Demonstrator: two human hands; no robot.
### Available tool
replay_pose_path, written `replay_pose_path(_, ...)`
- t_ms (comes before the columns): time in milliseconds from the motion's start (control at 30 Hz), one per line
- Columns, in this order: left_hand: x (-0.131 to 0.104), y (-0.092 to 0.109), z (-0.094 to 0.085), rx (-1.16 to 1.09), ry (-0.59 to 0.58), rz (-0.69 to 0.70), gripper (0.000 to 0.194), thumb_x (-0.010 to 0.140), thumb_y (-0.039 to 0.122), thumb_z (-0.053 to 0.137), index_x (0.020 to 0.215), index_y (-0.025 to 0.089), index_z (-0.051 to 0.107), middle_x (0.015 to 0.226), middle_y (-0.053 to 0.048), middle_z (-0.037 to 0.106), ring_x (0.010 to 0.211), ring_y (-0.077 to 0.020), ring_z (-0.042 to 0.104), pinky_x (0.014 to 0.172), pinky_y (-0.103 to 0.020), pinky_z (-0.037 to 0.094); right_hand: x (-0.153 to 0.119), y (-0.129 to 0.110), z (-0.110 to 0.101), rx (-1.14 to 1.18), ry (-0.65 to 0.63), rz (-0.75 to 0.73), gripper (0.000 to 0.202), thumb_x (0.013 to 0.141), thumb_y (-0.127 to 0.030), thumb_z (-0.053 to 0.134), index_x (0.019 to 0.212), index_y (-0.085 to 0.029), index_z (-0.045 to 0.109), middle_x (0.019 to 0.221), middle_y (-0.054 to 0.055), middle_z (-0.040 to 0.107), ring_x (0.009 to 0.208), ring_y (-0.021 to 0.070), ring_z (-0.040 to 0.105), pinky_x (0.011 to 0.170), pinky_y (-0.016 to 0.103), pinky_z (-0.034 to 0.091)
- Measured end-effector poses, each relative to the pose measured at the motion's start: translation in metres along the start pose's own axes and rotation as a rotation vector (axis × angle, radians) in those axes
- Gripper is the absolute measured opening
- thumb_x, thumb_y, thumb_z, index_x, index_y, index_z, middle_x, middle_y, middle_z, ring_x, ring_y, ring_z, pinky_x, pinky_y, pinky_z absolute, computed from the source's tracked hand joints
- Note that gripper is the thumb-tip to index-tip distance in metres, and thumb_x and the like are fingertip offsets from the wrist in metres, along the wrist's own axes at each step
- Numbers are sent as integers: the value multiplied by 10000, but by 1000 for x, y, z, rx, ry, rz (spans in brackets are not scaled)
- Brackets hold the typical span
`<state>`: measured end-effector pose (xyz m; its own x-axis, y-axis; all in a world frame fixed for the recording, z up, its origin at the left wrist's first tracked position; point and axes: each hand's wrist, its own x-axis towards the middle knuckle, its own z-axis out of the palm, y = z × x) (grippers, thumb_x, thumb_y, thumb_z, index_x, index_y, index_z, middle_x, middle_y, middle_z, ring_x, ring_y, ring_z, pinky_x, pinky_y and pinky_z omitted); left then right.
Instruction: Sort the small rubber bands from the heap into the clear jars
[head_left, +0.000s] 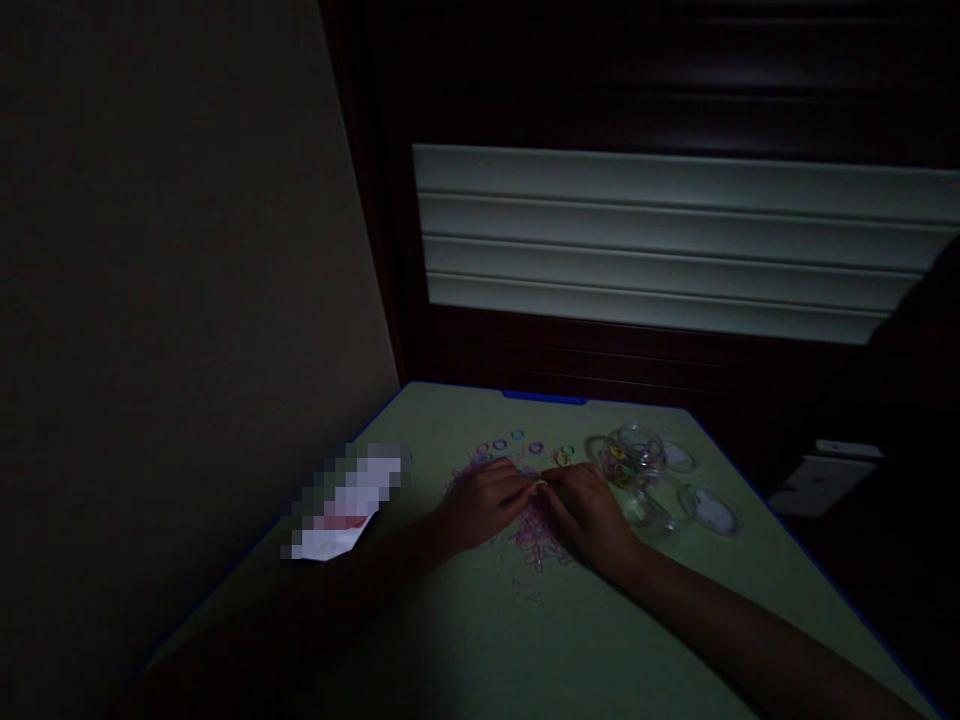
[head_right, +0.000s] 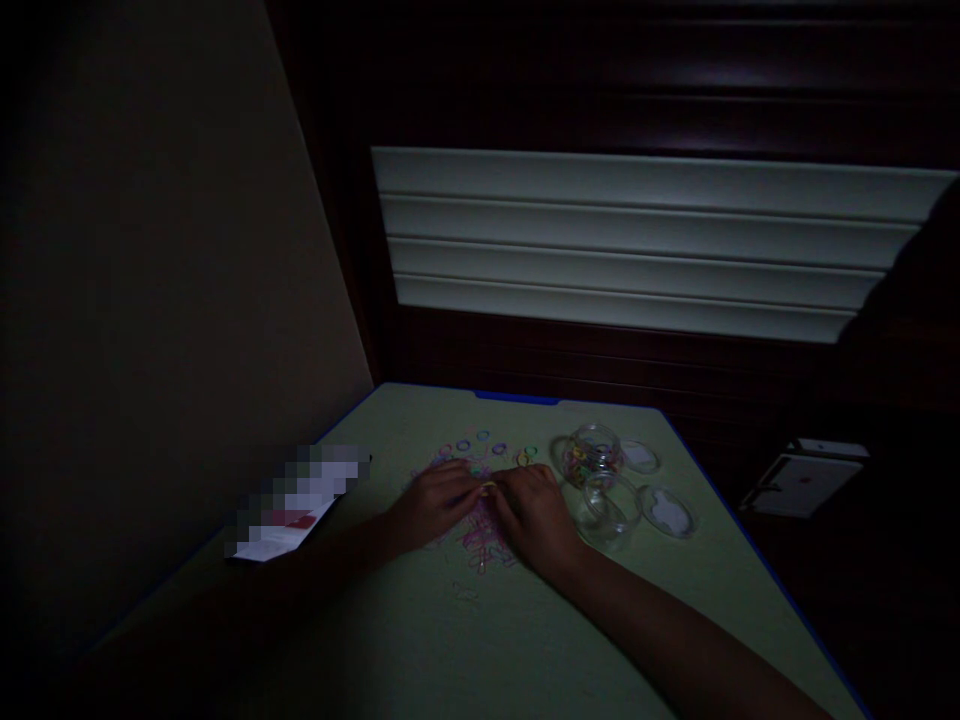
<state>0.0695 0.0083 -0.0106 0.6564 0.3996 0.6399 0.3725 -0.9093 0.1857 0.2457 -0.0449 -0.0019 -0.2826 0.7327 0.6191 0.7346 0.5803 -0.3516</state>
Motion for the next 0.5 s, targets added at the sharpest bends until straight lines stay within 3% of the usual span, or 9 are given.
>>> replay_pose_path(500, -1, -1, -1, 21, -56, 29, 181, 851, 199, 423, 867, 143, 595, 729, -45, 584, 740, -131, 522, 770, -303, 421, 8, 20, -20, 25, -17, -64, 183, 824, -200, 437, 921, -190, 592, 818, 55, 624, 770, 169, 551, 706, 316, 410)
